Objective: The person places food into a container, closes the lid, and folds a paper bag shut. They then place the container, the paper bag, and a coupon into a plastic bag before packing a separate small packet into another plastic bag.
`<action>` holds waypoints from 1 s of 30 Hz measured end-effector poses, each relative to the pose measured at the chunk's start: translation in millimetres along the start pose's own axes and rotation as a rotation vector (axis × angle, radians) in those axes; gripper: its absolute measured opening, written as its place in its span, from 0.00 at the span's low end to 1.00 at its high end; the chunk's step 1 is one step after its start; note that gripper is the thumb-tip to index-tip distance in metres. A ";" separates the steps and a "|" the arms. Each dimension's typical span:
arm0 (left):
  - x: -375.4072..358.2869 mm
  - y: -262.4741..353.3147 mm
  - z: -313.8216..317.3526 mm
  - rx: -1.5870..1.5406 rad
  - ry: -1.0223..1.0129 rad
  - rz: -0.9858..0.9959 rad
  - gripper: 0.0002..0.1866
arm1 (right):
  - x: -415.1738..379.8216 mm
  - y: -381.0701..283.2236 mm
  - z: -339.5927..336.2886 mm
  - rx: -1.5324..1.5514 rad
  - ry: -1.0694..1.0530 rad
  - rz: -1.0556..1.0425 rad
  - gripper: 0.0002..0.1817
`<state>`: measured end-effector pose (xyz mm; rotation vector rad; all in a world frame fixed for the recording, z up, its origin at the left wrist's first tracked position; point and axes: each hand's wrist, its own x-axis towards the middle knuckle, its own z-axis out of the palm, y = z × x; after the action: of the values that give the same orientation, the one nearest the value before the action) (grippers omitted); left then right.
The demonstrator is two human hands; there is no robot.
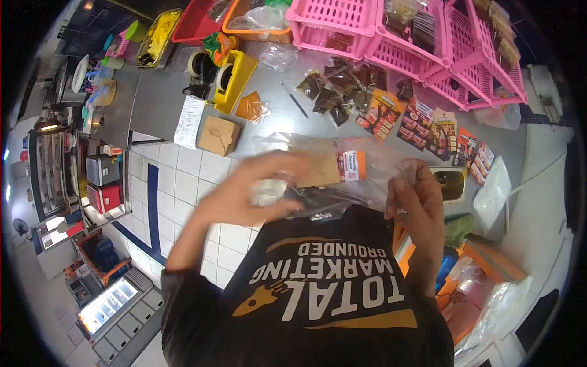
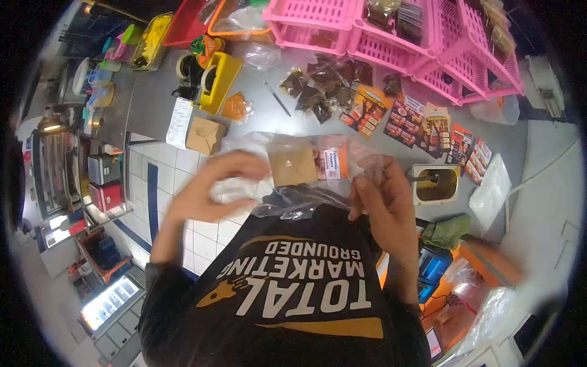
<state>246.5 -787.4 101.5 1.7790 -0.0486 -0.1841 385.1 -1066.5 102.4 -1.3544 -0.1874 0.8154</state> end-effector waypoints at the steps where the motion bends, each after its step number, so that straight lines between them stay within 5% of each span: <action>1: -26.0 -6.2 -27.9 -0.228 0.092 0.008 0.20 | 0.1 0.3 -0.5 -0.008 0.013 -0.003 0.10; 3: -27.6 -9.0 -72.9 0.568 0.373 -0.082 0.25 | 1.0 -0.7 -1.8 -0.015 0.009 0.015 0.10; 6: -48.5 -118.5 -104.5 1.556 -0.025 -0.393 0.43 | 0.4 -3.9 -1.8 -0.017 -0.025 0.046 0.12; 10: -51.8 -191.7 -124.2 1.592 -0.235 -0.116 0.50 | -1.4 -2.0 -0.3 -0.007 -0.044 0.039 0.12; 14: -42.0 -184.6 -129.0 1.324 -0.203 -0.269 0.49 | -1.2 -2.3 -1.6 -0.035 -0.024 0.055 0.12; 17: -22.8 -88.4 -105.5 0.981 0.096 -0.472 0.51 | 0.5 -1.6 -7.4 0.009 -0.040 0.061 0.13; 19: -14.9 -20.9 -86.0 0.914 0.184 -0.245 0.56 | 2.2 -3.7 -7.6 0.025 -0.034 0.079 0.14; 23: 22.7 68.4 -17.2 0.494 0.021 0.023 0.56 | 7.9 -1.4 -13.0 0.061 -0.058 0.063 0.15; 30: 112.7 -5.6 102.4 0.740 0.052 -0.084 0.49 | 8.9 11.6 -33.4 0.063 0.069 0.043 0.14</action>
<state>341.8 -900.3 64.1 2.5253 -0.0021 -0.1941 405.5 -1087.5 80.7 -1.3284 -0.0787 0.8029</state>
